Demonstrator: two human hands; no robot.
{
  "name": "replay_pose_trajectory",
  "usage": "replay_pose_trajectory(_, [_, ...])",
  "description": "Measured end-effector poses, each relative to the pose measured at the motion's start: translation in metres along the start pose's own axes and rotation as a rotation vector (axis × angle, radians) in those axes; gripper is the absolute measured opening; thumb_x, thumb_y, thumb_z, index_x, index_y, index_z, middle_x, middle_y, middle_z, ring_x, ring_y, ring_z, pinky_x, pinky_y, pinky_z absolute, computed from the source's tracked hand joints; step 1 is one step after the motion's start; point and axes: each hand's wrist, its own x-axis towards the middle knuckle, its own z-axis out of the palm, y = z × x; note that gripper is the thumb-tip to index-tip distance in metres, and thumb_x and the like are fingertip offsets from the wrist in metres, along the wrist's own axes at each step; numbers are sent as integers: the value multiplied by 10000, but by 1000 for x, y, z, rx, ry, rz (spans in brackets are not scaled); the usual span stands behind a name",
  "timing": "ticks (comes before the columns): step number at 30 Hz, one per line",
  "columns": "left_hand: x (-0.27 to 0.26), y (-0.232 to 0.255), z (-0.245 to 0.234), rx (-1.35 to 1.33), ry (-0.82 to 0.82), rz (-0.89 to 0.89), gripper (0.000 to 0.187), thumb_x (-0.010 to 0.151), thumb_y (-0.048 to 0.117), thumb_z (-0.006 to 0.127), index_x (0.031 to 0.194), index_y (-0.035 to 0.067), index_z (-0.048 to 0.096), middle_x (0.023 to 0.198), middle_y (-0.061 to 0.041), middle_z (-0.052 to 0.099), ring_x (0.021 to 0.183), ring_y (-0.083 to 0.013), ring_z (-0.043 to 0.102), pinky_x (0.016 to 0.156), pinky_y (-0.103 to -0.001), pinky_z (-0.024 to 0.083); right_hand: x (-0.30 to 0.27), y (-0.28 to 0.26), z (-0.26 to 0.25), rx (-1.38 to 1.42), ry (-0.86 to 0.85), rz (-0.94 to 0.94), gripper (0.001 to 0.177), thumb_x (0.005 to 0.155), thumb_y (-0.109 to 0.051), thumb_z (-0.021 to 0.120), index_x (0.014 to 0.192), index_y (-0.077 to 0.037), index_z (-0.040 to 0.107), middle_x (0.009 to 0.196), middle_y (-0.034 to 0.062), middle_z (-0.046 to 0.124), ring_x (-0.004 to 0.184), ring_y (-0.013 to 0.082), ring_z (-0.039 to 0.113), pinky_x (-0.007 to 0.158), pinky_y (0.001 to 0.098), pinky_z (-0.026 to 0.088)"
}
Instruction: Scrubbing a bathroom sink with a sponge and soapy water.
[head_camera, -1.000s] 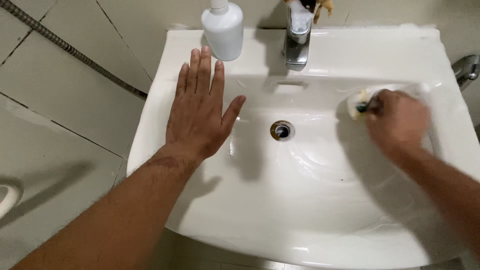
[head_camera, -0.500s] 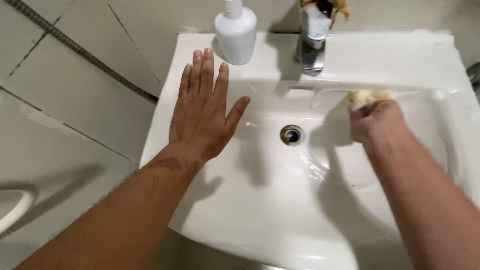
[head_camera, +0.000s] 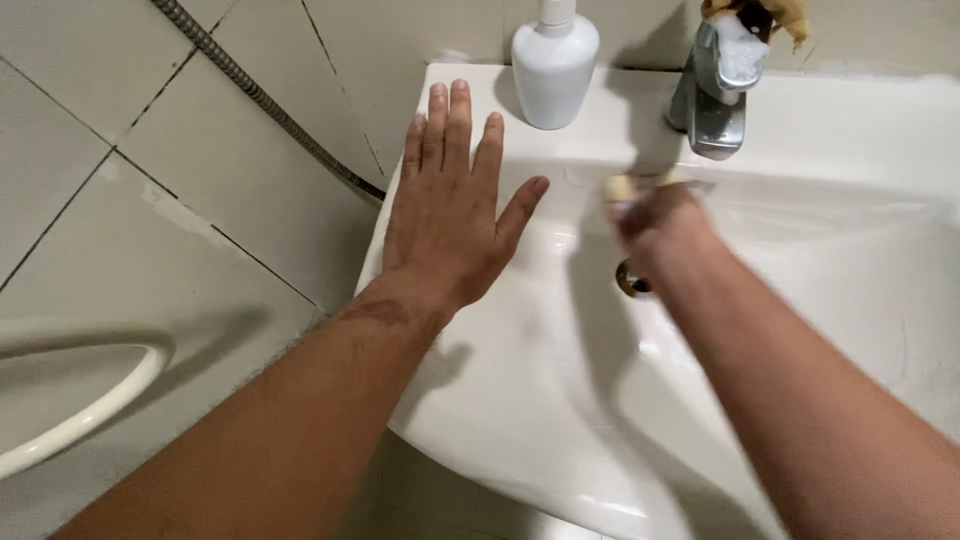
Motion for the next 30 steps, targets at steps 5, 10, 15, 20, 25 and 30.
replay_pose_trajectory(5, [-1,5,5,-46,9,15,781,1080,604,213,1562,4,340,1652,-276,146,1559,-361,54,1274,-484,58,24,-67,-61,181,76,-116,360,1016,-112,544,1333,57,519,1284,263,598,1016,265,762,807,305,660])
replay_pose_trajectory(10, [-2,12,2,-57,-3,25,782,1074,604,205,1555,7,355,1654,-273,146,1559,-358,48,1274,-481,54,44,-114,-140,-798,264,-642,352,997,-120,675,1306,30,601,1224,280,620,994,280,728,822,396,642])
replay_pose_trajectory(15, [2,22,12,-52,12,62,764,1074,597,224,1534,7,379,1640,-285,139,1539,-362,49,1247,-483,54,28,-109,-148,-1697,420,-1023,224,1089,-194,649,1185,-14,740,988,232,775,765,283,712,778,448,587])
replay_pose_trajectory(20, [5,39,2,-36,-15,63,758,1080,596,238,1529,9,404,1645,-278,147,1552,-363,54,1264,-487,57,26,-92,-147,-2183,228,-1088,229,1001,-278,685,1166,-135,752,911,126,767,648,207,702,579,388,626])
replay_pose_trajectory(25, [10,54,-1,-75,-11,57,760,1075,598,243,1525,9,411,1643,-272,165,1554,-364,75,1261,-490,61,-4,-58,-167,-2242,-69,-906,189,989,-260,648,1073,-227,813,1032,34,760,669,169,717,560,341,638])
replay_pose_trajectory(30, [13,63,-1,-48,-10,85,768,1076,606,250,1514,-2,418,1625,-299,195,1543,-374,96,1255,-503,59,-107,-81,-182,-2661,-3,-681,387,845,-476,808,1154,-246,774,961,27,789,768,123,712,710,307,600])
